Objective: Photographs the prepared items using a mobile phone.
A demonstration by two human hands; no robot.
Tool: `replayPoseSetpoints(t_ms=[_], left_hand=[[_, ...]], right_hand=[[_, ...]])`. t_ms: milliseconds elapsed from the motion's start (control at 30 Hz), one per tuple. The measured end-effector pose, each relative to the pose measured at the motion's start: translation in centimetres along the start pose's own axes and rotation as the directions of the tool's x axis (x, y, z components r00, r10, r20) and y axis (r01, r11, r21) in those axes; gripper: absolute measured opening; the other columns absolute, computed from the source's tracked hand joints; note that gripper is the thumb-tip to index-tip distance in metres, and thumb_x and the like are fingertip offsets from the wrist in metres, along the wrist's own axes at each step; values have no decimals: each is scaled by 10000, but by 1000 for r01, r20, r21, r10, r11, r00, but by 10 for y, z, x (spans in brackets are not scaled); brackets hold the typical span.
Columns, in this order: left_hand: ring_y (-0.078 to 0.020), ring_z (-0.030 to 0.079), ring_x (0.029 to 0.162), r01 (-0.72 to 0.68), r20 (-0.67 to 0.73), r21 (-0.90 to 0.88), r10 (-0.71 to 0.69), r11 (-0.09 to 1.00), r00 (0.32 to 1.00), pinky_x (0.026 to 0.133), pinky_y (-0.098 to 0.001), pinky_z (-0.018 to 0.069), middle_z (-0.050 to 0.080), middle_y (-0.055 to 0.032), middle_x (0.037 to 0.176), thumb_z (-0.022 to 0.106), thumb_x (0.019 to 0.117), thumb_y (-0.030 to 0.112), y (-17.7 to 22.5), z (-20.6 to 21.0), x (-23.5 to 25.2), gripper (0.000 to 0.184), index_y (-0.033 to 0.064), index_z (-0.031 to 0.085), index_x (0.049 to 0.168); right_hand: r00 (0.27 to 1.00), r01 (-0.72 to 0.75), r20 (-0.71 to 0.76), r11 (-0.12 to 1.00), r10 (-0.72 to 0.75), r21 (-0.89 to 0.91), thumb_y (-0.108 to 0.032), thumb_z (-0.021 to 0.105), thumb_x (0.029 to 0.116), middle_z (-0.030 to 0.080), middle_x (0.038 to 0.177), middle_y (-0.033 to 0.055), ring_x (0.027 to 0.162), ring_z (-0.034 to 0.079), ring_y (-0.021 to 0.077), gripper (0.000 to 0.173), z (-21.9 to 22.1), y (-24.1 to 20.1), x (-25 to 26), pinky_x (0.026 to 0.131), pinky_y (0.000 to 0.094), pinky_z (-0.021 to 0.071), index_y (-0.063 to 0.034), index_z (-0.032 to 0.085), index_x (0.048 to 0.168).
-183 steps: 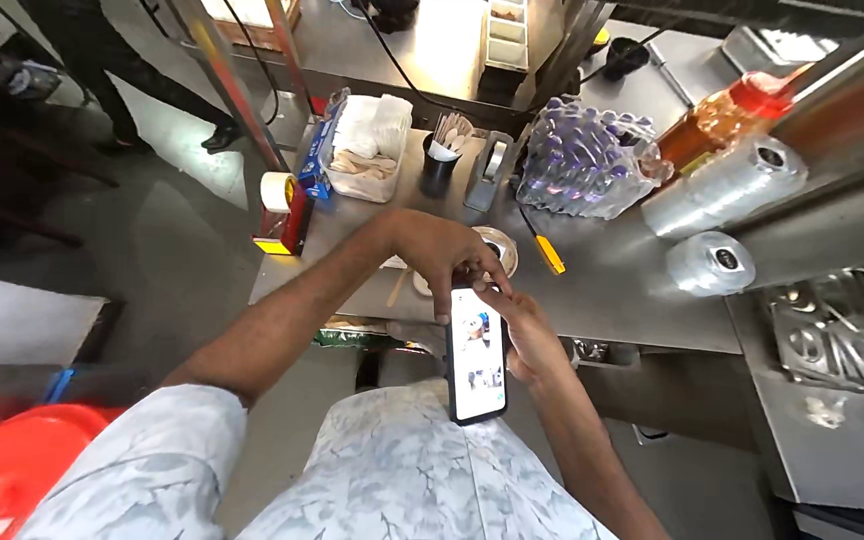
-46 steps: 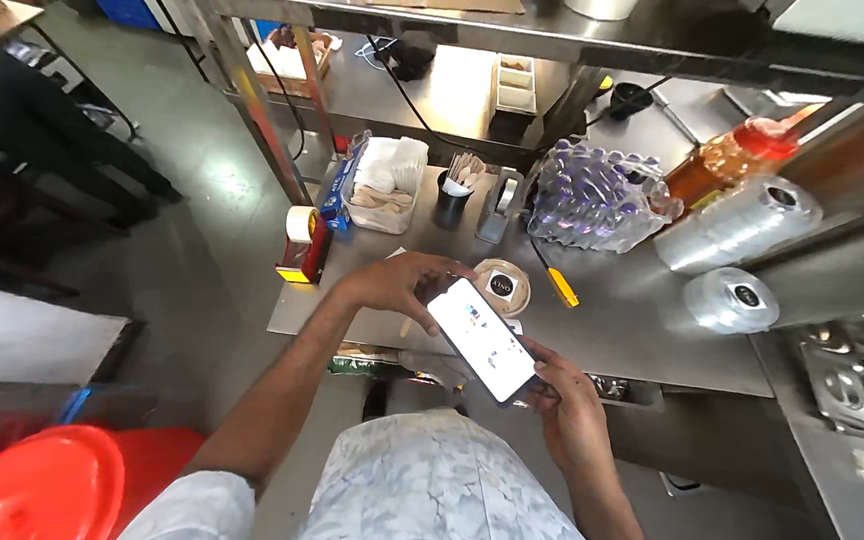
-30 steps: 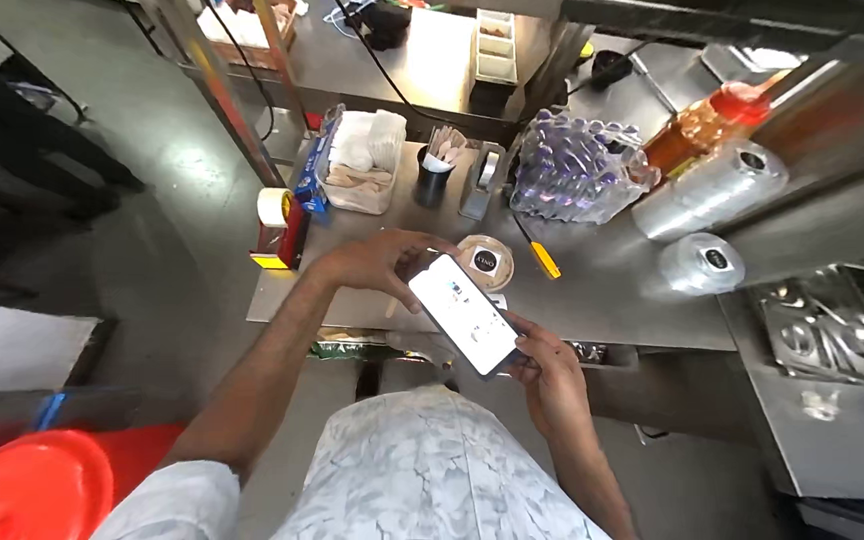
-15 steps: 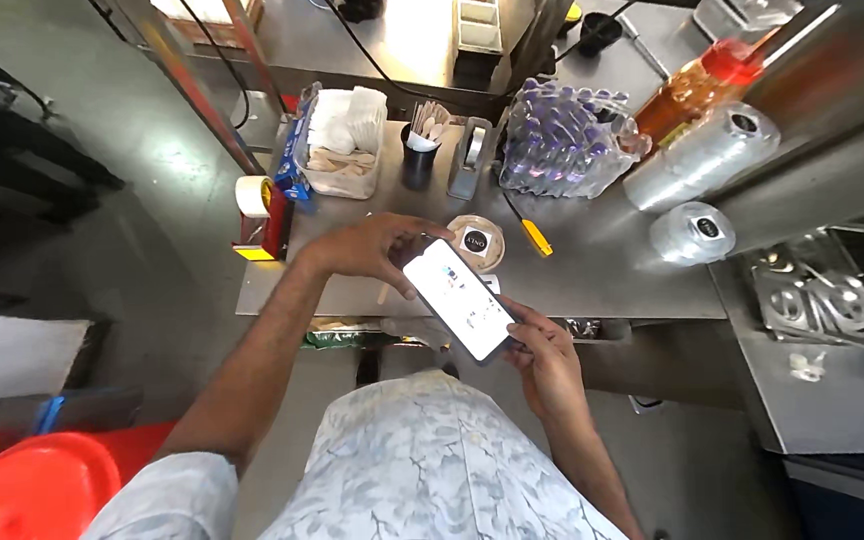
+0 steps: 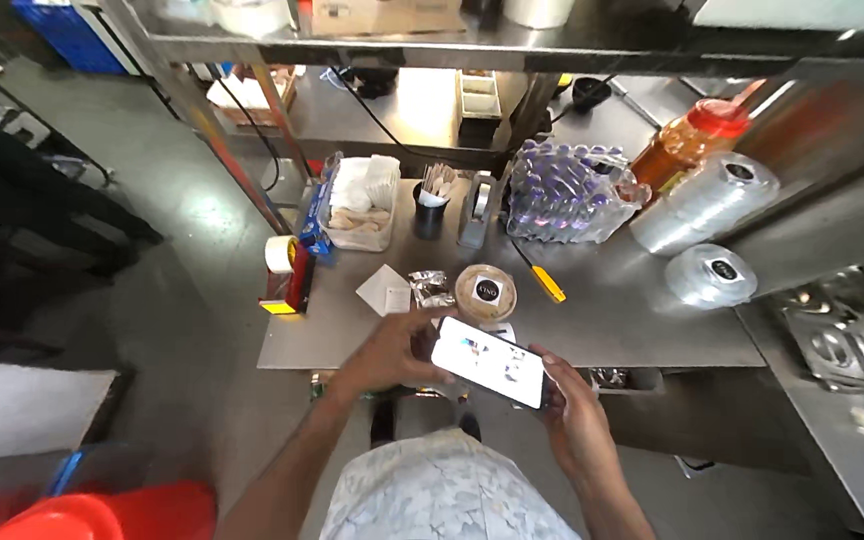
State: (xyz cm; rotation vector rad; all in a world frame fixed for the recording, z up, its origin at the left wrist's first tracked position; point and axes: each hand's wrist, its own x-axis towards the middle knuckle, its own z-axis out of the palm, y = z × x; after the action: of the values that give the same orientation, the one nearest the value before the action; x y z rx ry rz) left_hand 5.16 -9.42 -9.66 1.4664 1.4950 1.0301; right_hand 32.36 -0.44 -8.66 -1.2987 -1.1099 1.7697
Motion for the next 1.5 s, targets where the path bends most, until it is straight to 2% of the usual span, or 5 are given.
replayPoseSetpoints(t_ms=[167,433,867,1233,1500], left_hand=[[-90,672,723,-14,-201,-23,9,1000,980,671,-284,605,709,43,882,917,745,370,42,12,-4,812,248,555,1462],[-117,671,705,-285,-406,95,298,954,864,623,-282,610,710,33,902,938,720,325,116,-14,9,891,212,519,1498],[-120,653,661,-313,-419,115,332,943,845,586,-267,593,703,31,857,936,722,346,131,-8,-2,886,221,527,1498],[-136,669,683,-296,-398,56,293,953,869,611,-289,607,719,16,910,938,721,352,127,6,5,902,246,512,1509],[-132,671,679,-296,-396,60,295,953,870,607,-282,608,717,27,881,935,721,387,125,9,6,901,257,515,1507]], right_hand=[[967,243,125,953,-222,-182,-353,448,1077,724,1075,94,885,709,191,402,-1,-57,7,728,364,612,-127,634,1353],[820,566,195,813,-538,-135,-353,478,1071,711,1041,56,689,637,129,408,19,-138,2,512,241,514,-212,619,1427],[798,595,200,796,-569,-112,-326,520,1049,716,1032,68,613,602,126,405,11,-144,-9,467,226,482,-214,631,1423],[784,620,149,752,-603,-221,-256,695,903,715,1165,54,734,674,160,544,1,-141,-12,535,276,551,-221,614,1440],[792,611,149,771,-593,-178,-287,669,929,715,1156,78,765,690,175,511,-3,-138,-12,539,285,563,-223,618,1434]])
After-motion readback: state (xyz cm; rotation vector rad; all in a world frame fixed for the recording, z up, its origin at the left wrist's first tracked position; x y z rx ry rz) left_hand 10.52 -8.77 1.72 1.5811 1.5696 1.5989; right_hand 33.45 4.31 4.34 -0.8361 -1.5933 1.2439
